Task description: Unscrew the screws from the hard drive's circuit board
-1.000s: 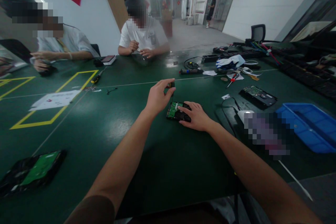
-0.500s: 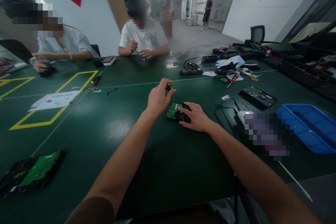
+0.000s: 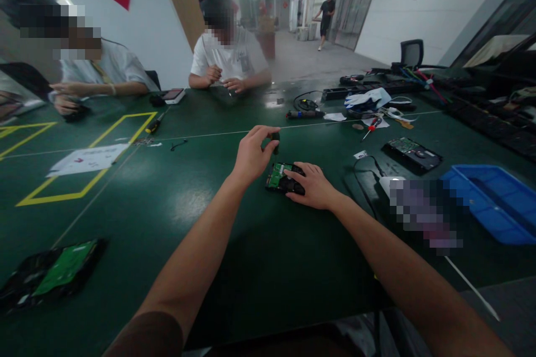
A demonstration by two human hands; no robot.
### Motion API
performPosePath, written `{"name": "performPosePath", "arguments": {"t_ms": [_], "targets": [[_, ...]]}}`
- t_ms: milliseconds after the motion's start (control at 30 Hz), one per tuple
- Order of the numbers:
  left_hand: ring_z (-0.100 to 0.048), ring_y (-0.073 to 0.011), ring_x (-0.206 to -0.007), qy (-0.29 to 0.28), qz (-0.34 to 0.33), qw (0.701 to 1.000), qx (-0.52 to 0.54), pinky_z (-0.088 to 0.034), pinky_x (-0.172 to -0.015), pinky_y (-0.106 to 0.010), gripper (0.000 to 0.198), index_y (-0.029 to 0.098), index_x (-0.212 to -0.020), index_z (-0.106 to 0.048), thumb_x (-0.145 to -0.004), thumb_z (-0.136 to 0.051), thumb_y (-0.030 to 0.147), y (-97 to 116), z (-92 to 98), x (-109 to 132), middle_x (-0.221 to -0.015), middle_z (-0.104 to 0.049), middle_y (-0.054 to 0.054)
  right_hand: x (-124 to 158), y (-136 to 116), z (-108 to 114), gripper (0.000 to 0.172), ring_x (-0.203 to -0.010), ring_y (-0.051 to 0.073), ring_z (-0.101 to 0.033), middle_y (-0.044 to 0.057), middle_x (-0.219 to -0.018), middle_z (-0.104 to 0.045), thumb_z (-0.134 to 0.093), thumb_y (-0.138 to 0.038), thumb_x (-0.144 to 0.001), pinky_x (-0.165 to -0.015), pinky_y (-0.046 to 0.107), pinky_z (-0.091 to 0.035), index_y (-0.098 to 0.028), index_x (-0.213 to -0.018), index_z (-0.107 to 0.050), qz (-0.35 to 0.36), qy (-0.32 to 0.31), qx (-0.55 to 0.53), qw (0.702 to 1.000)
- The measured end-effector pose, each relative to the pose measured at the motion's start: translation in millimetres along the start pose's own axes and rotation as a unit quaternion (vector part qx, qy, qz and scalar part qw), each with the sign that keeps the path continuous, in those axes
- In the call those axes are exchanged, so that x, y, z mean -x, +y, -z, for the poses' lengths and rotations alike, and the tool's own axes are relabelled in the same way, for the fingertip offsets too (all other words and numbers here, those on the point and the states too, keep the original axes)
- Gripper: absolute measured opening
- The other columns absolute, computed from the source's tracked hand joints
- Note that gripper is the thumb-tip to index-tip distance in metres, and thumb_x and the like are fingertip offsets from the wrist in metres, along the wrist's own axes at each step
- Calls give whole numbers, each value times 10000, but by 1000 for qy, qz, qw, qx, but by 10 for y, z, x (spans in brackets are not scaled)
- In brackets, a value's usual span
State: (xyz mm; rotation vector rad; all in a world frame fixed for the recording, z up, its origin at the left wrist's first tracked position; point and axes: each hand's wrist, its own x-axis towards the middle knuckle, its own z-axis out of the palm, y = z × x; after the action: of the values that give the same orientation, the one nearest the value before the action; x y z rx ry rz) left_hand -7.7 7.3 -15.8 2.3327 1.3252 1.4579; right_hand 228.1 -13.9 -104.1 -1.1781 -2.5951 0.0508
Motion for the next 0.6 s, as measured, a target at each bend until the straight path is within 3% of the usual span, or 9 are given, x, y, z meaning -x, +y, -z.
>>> {"name": "performPosePath", "arguments": {"t_ms": [200, 367, 600], "targets": [[-707, -193, -994, -4, 30, 999, 16, -549, -713, -281, 291, 248, -1171, -644, -898, -739, 213, -3, -16, 5, -1083, -748, -35, -2, 8, -4, 736, -1424, 407, -386, 173, -1569, -402, -615, -662, -908, -1161, 610, -293, -288, -1532, -503, -2, -4, -1, 1000], [-713, -188, -978, -12, 40, 998, 37, -550, -708, -281, 241, 251, -1118, -611, -905, -723, 234, -11, -27, 4, -1101, -747, -43, -4, 11, -17, 736, -1425, 404, -387, 164, -1571, -402, -607, -672, -907, -1167, 612, -286, -297, -1532, -502, -3, -1, 1, 1000], [-719, -201, -1045, -15, 51, 996, 71, -560, -708, -276, 309, 262, -1199, -543, -926, -675, 201, -37, -80, 26, -1183, -731, -65, -4, 4, -5, 733, -1427, 404, -386, 168, -1570, -408, -601, -668, -912, -1169, 611, -285, -290, -1533, -502, -2, -4, 0, 1000]]}}
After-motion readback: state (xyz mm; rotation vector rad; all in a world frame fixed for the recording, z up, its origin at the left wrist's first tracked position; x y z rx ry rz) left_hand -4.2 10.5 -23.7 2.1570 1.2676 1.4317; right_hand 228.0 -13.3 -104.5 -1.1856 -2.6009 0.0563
